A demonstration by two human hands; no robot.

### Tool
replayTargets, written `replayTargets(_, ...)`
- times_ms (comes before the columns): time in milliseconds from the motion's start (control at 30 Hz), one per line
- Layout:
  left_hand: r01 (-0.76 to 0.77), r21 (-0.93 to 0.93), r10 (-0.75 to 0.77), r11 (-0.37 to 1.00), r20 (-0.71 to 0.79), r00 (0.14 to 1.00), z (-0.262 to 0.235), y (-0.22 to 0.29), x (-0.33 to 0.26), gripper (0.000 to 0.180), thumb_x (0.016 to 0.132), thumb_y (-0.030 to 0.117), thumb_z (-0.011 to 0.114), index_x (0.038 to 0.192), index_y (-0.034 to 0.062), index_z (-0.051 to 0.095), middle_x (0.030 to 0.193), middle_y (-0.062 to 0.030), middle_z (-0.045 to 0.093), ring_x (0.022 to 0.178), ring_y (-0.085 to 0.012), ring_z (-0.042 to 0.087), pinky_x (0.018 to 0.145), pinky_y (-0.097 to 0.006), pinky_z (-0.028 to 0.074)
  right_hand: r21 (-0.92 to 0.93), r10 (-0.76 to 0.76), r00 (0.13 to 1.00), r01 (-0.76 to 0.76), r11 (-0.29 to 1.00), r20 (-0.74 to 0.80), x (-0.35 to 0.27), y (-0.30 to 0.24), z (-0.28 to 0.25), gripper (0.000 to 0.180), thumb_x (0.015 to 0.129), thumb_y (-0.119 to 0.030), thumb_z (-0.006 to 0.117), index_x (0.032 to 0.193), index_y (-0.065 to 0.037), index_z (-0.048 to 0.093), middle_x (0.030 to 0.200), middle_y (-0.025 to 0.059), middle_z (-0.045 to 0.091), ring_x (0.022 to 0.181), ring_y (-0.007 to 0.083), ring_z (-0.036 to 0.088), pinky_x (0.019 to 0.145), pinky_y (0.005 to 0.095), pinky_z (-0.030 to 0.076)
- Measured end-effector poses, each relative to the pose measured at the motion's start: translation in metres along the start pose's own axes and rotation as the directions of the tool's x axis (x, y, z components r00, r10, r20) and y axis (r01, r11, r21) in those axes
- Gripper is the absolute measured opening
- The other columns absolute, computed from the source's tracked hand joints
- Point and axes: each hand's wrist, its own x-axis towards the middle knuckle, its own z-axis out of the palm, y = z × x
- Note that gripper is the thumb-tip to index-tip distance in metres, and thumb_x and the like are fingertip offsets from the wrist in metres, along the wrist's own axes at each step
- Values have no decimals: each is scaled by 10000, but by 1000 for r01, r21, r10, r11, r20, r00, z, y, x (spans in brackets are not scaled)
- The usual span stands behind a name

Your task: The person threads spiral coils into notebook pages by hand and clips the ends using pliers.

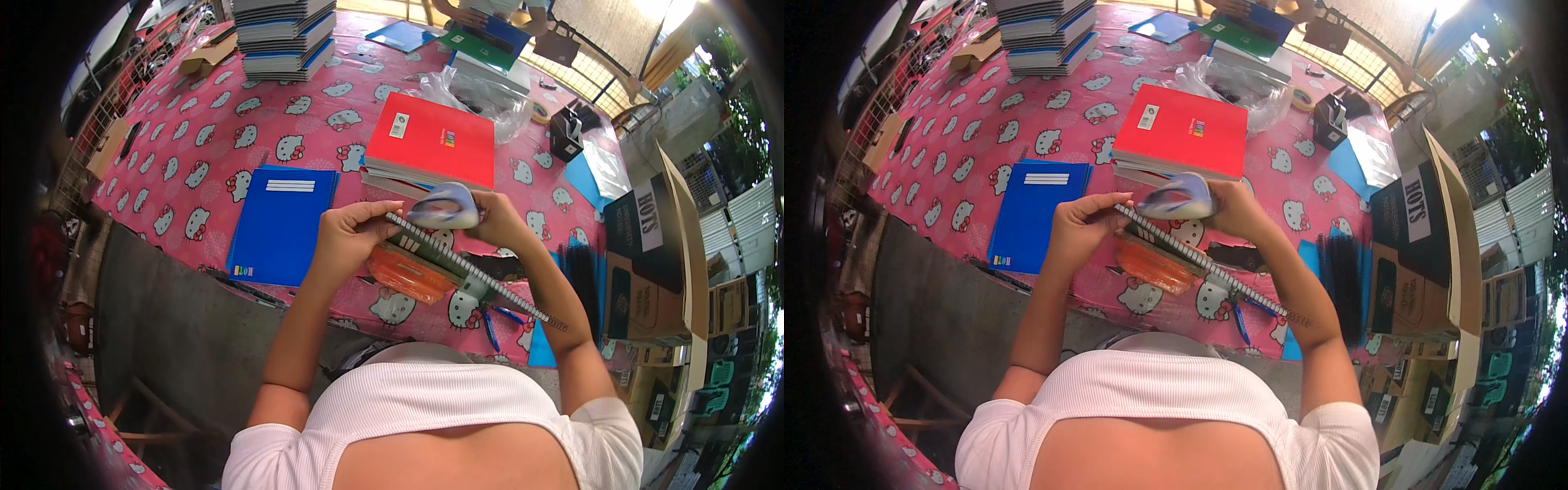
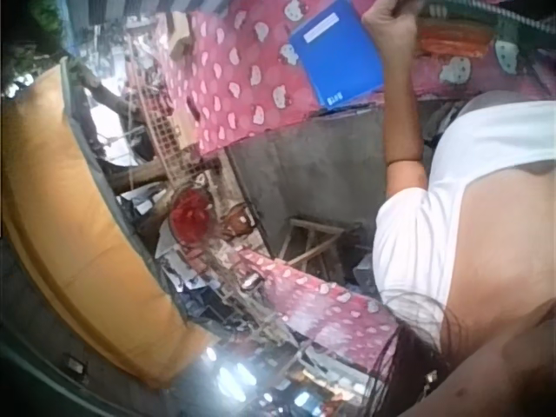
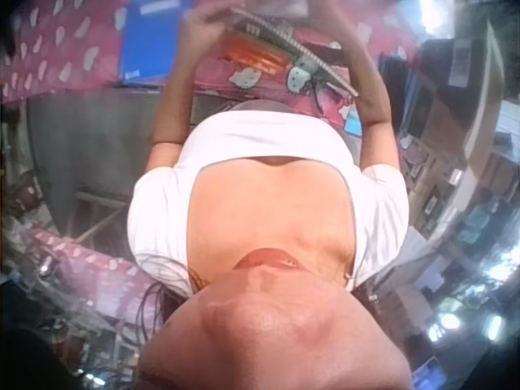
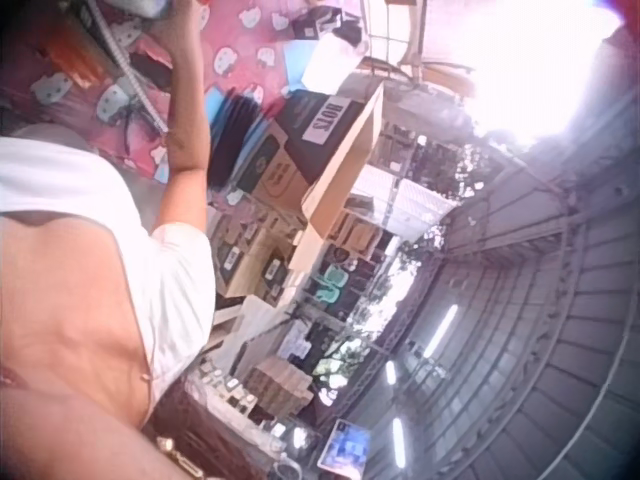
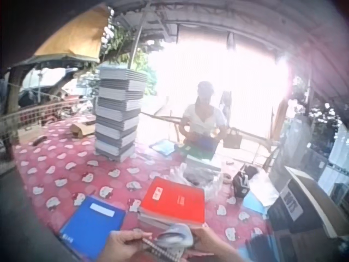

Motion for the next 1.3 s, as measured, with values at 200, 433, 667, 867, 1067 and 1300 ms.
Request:
replayTargets(200, 62, 22, -62, 998, 36, 997, 2, 5, 10, 321, 777, -85, 668, 1079, 22, 681, 927, -52, 698, 817, -82, 622, 723, -223, 519, -63, -465, 879, 461, 885, -103, -12, 31, -22, 425, 630, -16, 712, 1052, -36, 669, 913, 75, 700, 862, 161, 663, 743, 286, 508)
replayTargets(433, 149, -154, -119, 977, 185, 975, 0, 0, 13, 277, 773, 174, 774, 971, 41, 631, 977, -64, 679, 853, -98, 628, 716, -249, 518, -283, -31, 447, -509, 813, -894, -53, 125, -55, 460, 651, -170, 764, 1041, 7, 598, 917, 187, 661, 874, 358, 641, 766, 407, 495)
replayTargets(667, -508, -167, 502, 845, -79, 861, 5, 56, 0, 200, 723, 11, 781, 851, 21, 627, 857, -90, 674, 789, -130, 637, 699, -255, 517, -656, -93, 852, -322, 682, -515, -140, 155, 42, 701, 668, -203, 769, 1269, 9, 478, 1301, 254, 475, 1208, 436, 435, 1018, 452, 371)
replayTargets(867, -759, 291, 804, 582, -66, 591, 8, 129, -57, 201, 704, -35, 768, 832, 19, 623, 890, -128, 684, 772, -208, 666, 705, -292, 549, -462, 261, 759, -591, 661, -597, -215, 137, 145, 680, 851, -409, 597, 1372, -34, 374, 1460, 237, 282, 1361, 405, 242, 1063, 615, 155)
replayTargets(1067, -410, 354, 389, 841, 131, 912, 60, 20, -64, 193, 710, -35, 776, 811, -7, 614, 945, -159, 668, 832, -210, 669, 705, -275, 546, -508, 178, 769, -557, 657, -613, -186, 99, 125, 592, 821, -353, 658, 1292, -40, 483, 1246, 190, 478, 1172, 354, 447, 954, 513, 349)
replayTargets(1300, -447, 380, 439, 810, 112, 891, 76, 20, -57, 177, 724, -44, 761, 831, -25, 620, 936, -175, 671, 851, -190, 666, 699, -252, 538, -109, -45, 860, -12, 994, -509, -154, -49, 72, 460, 754, -149, 734, 1168, -30, 571, 1013, 145, 588, 893, 293, 587, 742, 344, 488)
